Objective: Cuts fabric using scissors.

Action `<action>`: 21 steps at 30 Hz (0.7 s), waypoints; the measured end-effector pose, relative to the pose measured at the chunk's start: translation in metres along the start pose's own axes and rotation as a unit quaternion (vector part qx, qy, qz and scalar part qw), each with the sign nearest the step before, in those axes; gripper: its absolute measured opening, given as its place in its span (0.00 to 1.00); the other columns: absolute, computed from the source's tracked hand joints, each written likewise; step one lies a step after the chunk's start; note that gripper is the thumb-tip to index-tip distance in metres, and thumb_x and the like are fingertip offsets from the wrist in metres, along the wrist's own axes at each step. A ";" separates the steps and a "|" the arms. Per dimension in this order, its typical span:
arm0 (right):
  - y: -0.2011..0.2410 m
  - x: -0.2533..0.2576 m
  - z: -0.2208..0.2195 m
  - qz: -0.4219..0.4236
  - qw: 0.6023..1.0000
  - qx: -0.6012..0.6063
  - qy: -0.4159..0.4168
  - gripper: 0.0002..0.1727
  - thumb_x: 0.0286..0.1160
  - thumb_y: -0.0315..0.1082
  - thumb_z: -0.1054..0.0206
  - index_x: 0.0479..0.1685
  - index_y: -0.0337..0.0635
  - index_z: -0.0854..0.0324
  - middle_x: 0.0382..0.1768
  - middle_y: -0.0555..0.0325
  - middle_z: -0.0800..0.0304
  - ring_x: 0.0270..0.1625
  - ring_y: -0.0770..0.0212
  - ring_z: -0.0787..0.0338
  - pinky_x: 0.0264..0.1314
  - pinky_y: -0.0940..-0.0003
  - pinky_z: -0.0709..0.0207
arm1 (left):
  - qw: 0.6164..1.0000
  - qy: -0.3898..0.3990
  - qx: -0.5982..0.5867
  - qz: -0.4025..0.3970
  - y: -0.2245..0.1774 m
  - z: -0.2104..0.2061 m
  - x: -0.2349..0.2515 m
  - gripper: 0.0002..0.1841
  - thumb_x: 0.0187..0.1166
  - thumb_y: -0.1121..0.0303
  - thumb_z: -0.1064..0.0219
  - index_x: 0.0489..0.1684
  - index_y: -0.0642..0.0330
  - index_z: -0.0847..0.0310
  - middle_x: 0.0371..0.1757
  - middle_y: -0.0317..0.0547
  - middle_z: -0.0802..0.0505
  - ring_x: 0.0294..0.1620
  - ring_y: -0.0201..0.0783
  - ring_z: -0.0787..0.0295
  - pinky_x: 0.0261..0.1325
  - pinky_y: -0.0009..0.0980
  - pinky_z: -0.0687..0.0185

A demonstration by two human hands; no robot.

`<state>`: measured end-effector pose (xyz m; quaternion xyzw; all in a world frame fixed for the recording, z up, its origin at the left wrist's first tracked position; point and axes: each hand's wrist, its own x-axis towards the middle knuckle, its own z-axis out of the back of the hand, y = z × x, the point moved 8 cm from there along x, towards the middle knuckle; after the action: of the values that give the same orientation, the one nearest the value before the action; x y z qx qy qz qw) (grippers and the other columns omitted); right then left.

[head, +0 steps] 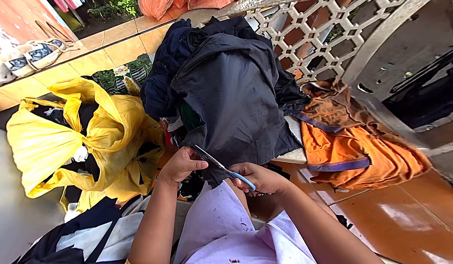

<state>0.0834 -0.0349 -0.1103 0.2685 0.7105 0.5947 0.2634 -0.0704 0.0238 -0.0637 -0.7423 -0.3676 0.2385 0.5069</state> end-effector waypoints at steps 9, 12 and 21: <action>-0.002 0.000 -0.003 -0.015 0.999 -0.034 -0.020 0.20 0.70 0.59 0.27 0.27 0.56 0.23 0.18 0.81 0.24 0.20 0.85 0.25 0.23 0.88 0.34 | 0.969 -0.238 0.037 -0.047 -0.024 0.011 -0.021 0.14 0.65 0.90 0.35 0.45 0.66 0.19 0.39 0.41 0.05 0.42 0.32 0.07 0.54 0.31 0.10; -0.003 0.000 -0.005 -0.018 0.999 -0.024 -0.013 0.20 0.69 0.60 0.26 0.27 0.56 0.23 0.18 0.80 0.23 0.20 0.84 0.24 0.23 0.88 0.33 | 0.973 -0.217 0.044 -0.059 -0.028 0.010 -0.023 0.16 0.63 0.90 0.34 0.47 0.66 0.19 0.40 0.41 0.05 0.43 0.31 0.07 0.53 0.30 0.10; 0.009 0.000 -0.007 -0.053 0.998 -0.042 0.020 0.26 0.62 0.68 0.25 0.29 0.55 0.22 0.18 0.79 0.22 0.18 0.84 0.25 0.19 0.88 0.34 | 0.993 -0.107 0.004 -0.060 -0.025 0.004 -0.019 0.25 0.56 0.85 0.25 0.56 0.63 0.19 0.47 0.40 0.04 0.47 0.32 0.06 0.54 0.30 0.10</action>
<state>0.0786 -0.0386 -0.1005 0.2070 0.7035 0.6144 0.2912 -0.0925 0.0170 -0.0428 -0.6874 -0.4622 0.2871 0.4811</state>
